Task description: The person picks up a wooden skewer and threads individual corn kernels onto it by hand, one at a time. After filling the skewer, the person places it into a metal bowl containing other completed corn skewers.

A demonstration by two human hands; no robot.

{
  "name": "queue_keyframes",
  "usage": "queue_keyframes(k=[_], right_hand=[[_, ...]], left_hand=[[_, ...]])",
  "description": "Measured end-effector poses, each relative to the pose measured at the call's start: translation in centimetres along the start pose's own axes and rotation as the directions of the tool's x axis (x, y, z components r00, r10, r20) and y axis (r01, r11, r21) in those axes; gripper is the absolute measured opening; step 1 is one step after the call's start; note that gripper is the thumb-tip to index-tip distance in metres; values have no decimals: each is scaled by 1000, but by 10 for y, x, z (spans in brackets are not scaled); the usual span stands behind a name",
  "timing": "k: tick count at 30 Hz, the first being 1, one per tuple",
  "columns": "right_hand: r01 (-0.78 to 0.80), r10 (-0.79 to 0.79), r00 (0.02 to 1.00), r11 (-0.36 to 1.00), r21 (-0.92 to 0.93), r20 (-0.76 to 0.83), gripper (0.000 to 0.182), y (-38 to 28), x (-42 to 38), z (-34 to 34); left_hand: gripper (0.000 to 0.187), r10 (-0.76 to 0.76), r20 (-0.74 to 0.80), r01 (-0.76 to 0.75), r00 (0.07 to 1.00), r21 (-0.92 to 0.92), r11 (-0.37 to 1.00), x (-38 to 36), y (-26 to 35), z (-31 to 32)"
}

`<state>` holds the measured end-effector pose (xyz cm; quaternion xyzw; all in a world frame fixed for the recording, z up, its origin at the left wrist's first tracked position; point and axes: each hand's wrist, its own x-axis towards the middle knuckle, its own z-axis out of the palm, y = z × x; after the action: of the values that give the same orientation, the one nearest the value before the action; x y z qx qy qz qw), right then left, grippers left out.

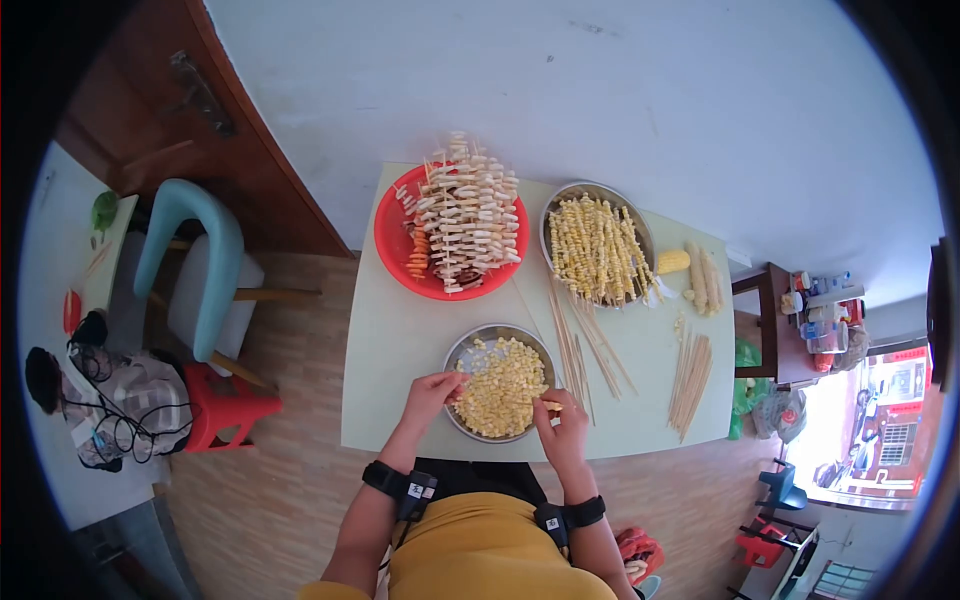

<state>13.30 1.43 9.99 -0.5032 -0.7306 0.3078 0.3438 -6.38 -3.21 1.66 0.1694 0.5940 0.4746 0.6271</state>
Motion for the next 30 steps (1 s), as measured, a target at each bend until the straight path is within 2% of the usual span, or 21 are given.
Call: queue_keyframes(k=[2, 3, 5, 6, 7, 8, 9, 10, 12, 16, 21, 30], right_hand=[[-33, 49, 983, 995, -91, 176, 6, 17, -8, 10], [-38, 53, 983, 995, -89, 174, 6, 28, -15, 16], [-204, 193, 957, 979, 27, 218, 9, 48, -26, 23], [-202, 191, 958, 979, 31, 214, 9, 46, -27, 22], [-372, 326, 924, 885, 280, 199, 12, 43, -28, 20], [-497, 452, 864, 704, 507, 220, 15, 41, -29, 17], [-527, 470, 845, 641, 558, 257, 21, 36, -25, 10], [-523, 473, 845, 639, 564, 249, 21, 29, -24, 7], [-507, 468, 844, 535, 676, 262, 22, 18, -24, 3], [-459, 436, 869, 538, 707, 232, 23, 8, -28, 3], [-459, 407, 881, 608, 648, 241, 23, 9, -28, 2], [-481, 407, 871, 590, 648, 276, 23, 12, -25, 2]], left_hand=[[23, -15, 21, 14, 1000, 33, 999, -2, -4, -3], [25, -35, 51, 32, 998, 63, 998, -3, -7, -4], [25, -70, 79, 67, 994, 38, 997, -2, -15, -5], [24, -102, 102, 101, 990, 10, 995, -2, -16, -6], [24, -100, 101, 99, 990, 15, 995, -3, -16, -8], [23, -107, 119, 107, 987, 4, 994, -3, -16, -9], [23, -114, 140, 116, 984, -7, 993, -4, -15, -9], [23, -115, 146, 116, 983, 2, 993, -4, -13, -8], [23, -96, 147, 108, 985, -79, 991, -6, -8, -4], [23, -96, 171, 110, 981, -72, 991, -10, 0, 3], [22, -92, 206, 114, 974, -99, 989, -11, 7, 12], [22, -64, 172, 79, 983, -80, 994, -11, 9, 13]])
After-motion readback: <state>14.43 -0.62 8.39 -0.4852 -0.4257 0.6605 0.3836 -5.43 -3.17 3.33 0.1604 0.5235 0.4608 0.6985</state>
